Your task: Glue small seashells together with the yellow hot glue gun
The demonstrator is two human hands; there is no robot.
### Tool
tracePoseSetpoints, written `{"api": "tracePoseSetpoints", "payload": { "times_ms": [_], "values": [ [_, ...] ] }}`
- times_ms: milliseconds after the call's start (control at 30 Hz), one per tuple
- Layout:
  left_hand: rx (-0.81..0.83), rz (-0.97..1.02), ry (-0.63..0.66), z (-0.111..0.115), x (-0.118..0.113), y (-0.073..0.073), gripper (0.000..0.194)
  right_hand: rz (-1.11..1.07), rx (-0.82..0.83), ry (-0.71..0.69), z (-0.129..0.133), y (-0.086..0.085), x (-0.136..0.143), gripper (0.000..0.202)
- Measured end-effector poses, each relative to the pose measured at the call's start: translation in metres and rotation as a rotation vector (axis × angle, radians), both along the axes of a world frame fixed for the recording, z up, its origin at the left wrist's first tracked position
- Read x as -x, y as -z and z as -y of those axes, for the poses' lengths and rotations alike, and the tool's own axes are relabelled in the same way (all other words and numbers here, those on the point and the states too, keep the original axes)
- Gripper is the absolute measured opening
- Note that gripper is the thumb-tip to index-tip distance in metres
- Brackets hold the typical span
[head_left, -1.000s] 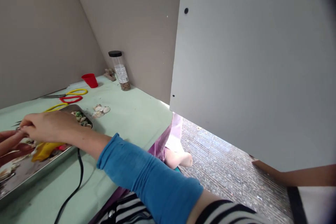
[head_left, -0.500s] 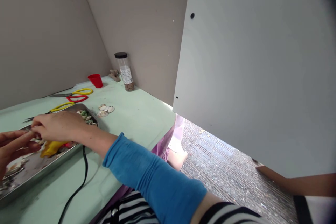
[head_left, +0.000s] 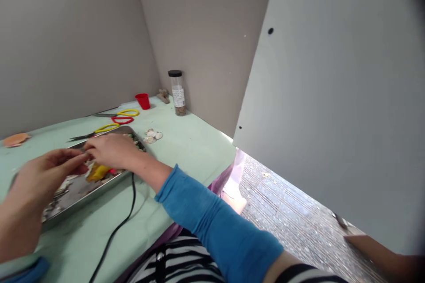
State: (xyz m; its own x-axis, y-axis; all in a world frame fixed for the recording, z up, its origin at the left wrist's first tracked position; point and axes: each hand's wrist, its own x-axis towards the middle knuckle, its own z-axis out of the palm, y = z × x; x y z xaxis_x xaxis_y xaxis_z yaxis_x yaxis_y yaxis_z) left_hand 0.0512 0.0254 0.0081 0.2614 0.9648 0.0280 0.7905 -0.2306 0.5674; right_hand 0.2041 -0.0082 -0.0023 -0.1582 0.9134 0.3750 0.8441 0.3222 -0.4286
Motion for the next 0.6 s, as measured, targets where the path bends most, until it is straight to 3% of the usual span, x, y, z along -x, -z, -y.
{"api": "tracePoseSetpoints", "payload": {
  "times_ms": [133,300,433,600],
  "values": [
    [-0.048,0.09,-0.008,0.016,-0.004,-0.01,0.025,-0.044,-0.09,0.033,0.006,0.004,0.002,0.024],
    [-0.028,0.426,0.097,0.013,-0.001,-0.002,0.029,-0.22,-0.096,-0.021,0.0,0.004,0.001,0.02],
    [0.057,0.636,0.132,0.009,0.004,0.003,0.026,-0.363,-0.006,-0.105,-0.01,0.003,-0.003,0.025],
    [0.064,0.658,0.159,0.006,0.005,0.009,0.02,-0.495,0.097,-0.183,-0.014,0.011,-0.007,0.023]
  ]
}}
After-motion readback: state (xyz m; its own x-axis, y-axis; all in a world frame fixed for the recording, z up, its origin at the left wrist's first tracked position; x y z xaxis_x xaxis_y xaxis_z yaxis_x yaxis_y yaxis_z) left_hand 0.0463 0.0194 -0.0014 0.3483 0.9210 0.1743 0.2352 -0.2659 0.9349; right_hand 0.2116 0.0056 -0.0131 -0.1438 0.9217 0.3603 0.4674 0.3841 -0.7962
